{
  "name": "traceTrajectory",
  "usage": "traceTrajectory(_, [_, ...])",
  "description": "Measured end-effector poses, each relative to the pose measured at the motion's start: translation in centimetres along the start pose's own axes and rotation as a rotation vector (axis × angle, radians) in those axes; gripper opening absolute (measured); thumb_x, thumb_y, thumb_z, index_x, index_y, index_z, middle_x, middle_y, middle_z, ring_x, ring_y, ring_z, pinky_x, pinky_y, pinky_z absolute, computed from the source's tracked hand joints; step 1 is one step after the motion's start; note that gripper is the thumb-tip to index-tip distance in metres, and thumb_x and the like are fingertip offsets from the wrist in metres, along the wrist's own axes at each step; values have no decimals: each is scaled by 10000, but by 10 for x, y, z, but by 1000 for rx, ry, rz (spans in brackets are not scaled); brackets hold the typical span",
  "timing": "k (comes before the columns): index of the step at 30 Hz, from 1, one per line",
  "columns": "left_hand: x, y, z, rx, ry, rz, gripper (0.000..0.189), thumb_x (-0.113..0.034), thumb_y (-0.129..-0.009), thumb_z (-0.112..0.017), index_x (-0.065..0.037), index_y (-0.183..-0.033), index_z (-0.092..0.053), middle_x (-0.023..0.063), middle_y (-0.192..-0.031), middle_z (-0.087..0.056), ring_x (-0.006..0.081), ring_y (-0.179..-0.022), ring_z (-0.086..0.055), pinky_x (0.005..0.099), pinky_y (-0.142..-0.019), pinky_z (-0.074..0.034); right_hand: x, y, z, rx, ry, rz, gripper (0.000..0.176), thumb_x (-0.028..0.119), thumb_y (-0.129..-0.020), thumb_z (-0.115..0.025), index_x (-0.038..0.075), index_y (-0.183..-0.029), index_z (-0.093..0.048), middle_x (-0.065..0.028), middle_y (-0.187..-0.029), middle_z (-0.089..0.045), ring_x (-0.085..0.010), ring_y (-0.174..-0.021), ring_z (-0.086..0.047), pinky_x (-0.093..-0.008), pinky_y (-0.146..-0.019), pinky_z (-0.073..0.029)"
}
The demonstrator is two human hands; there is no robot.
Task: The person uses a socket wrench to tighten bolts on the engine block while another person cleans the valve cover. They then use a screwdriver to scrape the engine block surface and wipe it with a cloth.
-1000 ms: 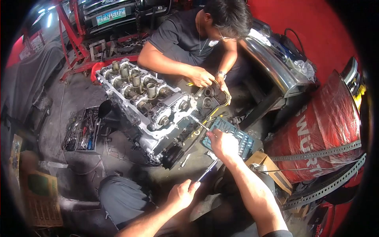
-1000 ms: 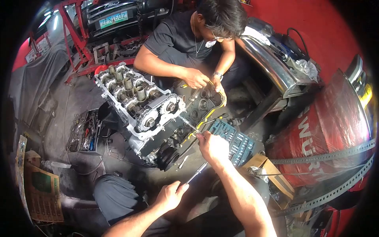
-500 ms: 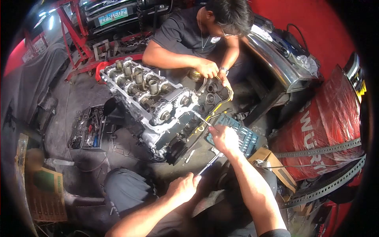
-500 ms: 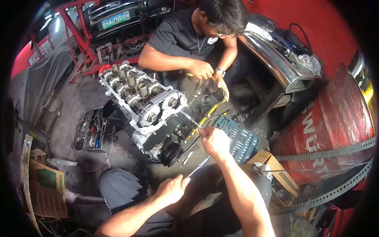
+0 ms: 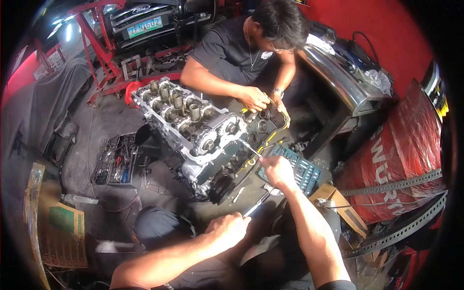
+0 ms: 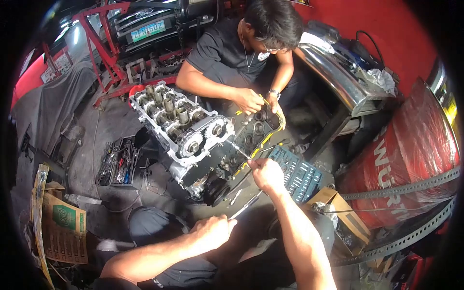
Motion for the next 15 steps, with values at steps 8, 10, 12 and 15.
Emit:
traceTrajectory(8, [-10, 2, 17, 151, -3, 80, 520, -423, -1038, -390, 32, -1018, -642, 243, -891, -707, 436, -828, -703, 511, -750, -570, -8, -6, -3, 31, 44, 17, 402, 429, -937, -614, 53, -949, -755, -224, -841, -700, -394, -864, -688, -441, -808, -525])
traceTrajectory(10, [-8, 3, 19, 123, 5, 60, 526, -416, -1040, -392, 46, -1002, -641, 264, -874, -699, 449, -823, -699, 516, -740, -570, 2, -3, 3, 63, -3, -50, 408, 433, -935, -618, 47, -932, -752, -218, -826, -698, -392, -848, -690, -446, -793, -524])
traceTrajectory(12, [-8, 3, 17, 77, 14, 6, 548, -407, -1043, -397, 80, -961, -636, 302, -831, -682, 474, -805, -693, 527, -718, -572, 2, -7, 2, 12, 4, -16, 411, 434, -934, -619, 45, -919, -748, -211, -815, -698, -387, -831, -690, -445, -780, -523])
traceTrajectory(15, [-11, 5, 33, 221, 118, -103, 584, -439, -1043, -398, 96, -1004, -628, 317, -914, -678, 466, -904, -683, 558, -792, -540, -7, -1, 1, 23, 41, 10, 405, 434, -931, -622, 49, -914, -748, -198, -810, -702, -380, -827, -693, -438, -774, -524])
Point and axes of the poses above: each hand's wrist, its own y-axis away from the middle knuckle, its own z-axis out of the back of the hand, x = y × z, the point moved 1 cm from there along -y, towards the middle knuckle
